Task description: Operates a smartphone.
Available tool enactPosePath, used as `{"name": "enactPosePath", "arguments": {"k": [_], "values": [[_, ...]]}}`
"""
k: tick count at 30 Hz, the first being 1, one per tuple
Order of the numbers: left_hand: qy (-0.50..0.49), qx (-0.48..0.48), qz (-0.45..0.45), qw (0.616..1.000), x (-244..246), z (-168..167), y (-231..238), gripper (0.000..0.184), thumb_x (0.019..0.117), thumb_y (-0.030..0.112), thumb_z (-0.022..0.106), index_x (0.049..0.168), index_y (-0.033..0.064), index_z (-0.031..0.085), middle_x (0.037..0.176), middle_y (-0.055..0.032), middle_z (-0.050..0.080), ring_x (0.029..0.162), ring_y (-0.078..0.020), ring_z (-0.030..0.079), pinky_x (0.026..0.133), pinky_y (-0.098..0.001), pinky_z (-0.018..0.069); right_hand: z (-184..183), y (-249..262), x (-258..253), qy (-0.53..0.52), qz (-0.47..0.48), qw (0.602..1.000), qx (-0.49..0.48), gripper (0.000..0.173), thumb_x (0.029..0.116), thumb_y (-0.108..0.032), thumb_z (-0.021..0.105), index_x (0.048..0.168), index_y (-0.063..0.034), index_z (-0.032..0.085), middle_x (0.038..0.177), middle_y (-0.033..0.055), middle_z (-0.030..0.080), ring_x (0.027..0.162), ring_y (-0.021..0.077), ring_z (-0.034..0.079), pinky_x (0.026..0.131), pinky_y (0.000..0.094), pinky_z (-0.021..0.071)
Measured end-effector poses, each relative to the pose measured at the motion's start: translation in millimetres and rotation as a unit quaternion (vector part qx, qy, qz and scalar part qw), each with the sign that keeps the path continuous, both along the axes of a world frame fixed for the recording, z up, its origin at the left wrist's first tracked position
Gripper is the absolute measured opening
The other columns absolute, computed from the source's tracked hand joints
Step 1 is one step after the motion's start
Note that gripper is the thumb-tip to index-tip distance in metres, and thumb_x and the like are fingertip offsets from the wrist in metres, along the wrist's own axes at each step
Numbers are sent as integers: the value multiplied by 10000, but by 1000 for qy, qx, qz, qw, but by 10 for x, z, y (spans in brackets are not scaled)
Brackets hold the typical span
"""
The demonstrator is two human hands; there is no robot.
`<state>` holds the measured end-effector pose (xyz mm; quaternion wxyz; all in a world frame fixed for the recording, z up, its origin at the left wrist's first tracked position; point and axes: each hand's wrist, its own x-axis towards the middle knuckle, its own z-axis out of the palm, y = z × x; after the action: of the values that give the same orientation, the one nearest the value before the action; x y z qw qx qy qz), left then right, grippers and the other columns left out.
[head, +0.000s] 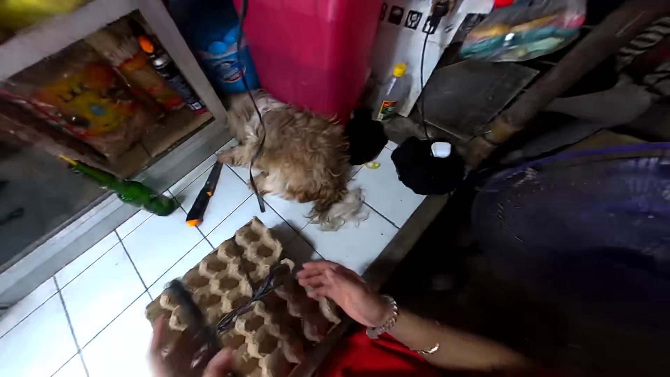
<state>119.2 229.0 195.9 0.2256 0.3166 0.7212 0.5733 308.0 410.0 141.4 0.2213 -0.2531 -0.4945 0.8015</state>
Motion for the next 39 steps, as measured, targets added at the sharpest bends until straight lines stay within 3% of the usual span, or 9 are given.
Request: {"name": "enactPosePath", "arguments": {"k": [3, 6, 8, 17, 24, 27, 29, 34, 39], "values": [[19, -93, -40, 995, 802, -175, 1063, 1188, 695, 295, 872, 1542, -130, 155, 1249, -230, 626, 1020, -169, 686, 833, -333, 591, 23, 177, 111, 30, 26, 991, -125, 707, 1063, -525, 219, 1565, -28, 256, 1449, 102, 535, 1235, 168, 594, 942, 364, 538], [38, -126, -118, 984, 1279, -492, 1601, 1170, 718, 327, 899, 1573, -85, 215, 1408, -340, 511, 1250, -395, 580, 1023, -511, 509, -220, 564, 439, 58, -92, 958, -265, 609, 1097, -450, 64, 1322, -97, 506, 1099, 26, 718, 1017, 103, 694, 862, 315, 592], [40, -112, -138, 983, 1434, -590, 1698, 1026, 807, 353, 834, 1556, -83, 286, 1471, -333, 464, 1298, -385, 544, 1040, -483, 486, -473, 899, 736, 58, -126, 953, -270, 657, 1089, -468, 24, 1266, -101, 540, 1029, 26, 740, 956, 119, 716, 821, 330, 609], [-227, -282, -253, 897, 1935, -1239, 879, 544, 979, 145, 637, 1429, -112, 473, 1319, -286, 622, 1227, -327, 630, 1089, -450, 479, -1053, 2404, 1274, -246, -271, 920, -139, 614, 1098, -495, 292, 1575, -110, 331, 1600, 131, 388, 1468, 256, 380, 1174, 502, 347], [-224, -517, -171, 808, 2102, -2742, 364, 445, 1113, 259, 434, 1410, -47, 559, 1459, -288, 535, 1403, -426, 472, 1199, -558, 307, -1241, 3266, 1096, -347, -275, 895, -53, 753, 1048, -554, 445, 1514, 34, 386, 1598, 250, 338, 1498, 377, 294, 1175, 606, 261], [-229, -552, -227, 769, 2070, -3431, 262, 428, 1091, 282, 486, 1260, -77, 648, 1275, -290, 651, 1223, -407, 612, 1072, -550, 449, -1197, 3480, 1015, -377, -284, 881, 22, 683, 1081, -489, 413, 1414, 102, 494, 1543, 296, 403, 1483, 396, 322, 1182, 599, 238], [-224, -553, -234, 767, 2072, -3297, 387, 316, 1061, 124, 500, 1159, -143, 637, 1189, -306, 654, 1124, -384, 620, 1015, -510, 456, -1198, 3586, 993, -387, -283, 874, 76, 595, 1106, -407, 394, 1351, 113, 545, 1475, 307, 477, 1426, 396, 403, 1160, 572, 276], [-183, -610, -242, 732, 2045, -2863, 670, 372, 1072, 181, 521, 1309, -94, 603, 1341, -282, 612, 1274, -376, 577, 1107, -517, 404, -1239, 3610, 1001, -388, -239, 881, 123, 486, 1105, -178, 408, 1516, 80, 375, 1554, 287, 408, 1479, 381, 361, 1210, 509, 265], [-173, -606, -263, 730, 2066, -2713, 857, 374, 1073, 198, 522, 1294, -88, 616, 1316, -279, 624, 1269, -379, 575, 1098, -522, 413, -1284, 3423, 956, -483, -200, 825, 215, 907, 930, -318, 753, 1587, 26, 230, 1516, 342, 411, 1409, 493, 410, 1134, 628, 345]]}}
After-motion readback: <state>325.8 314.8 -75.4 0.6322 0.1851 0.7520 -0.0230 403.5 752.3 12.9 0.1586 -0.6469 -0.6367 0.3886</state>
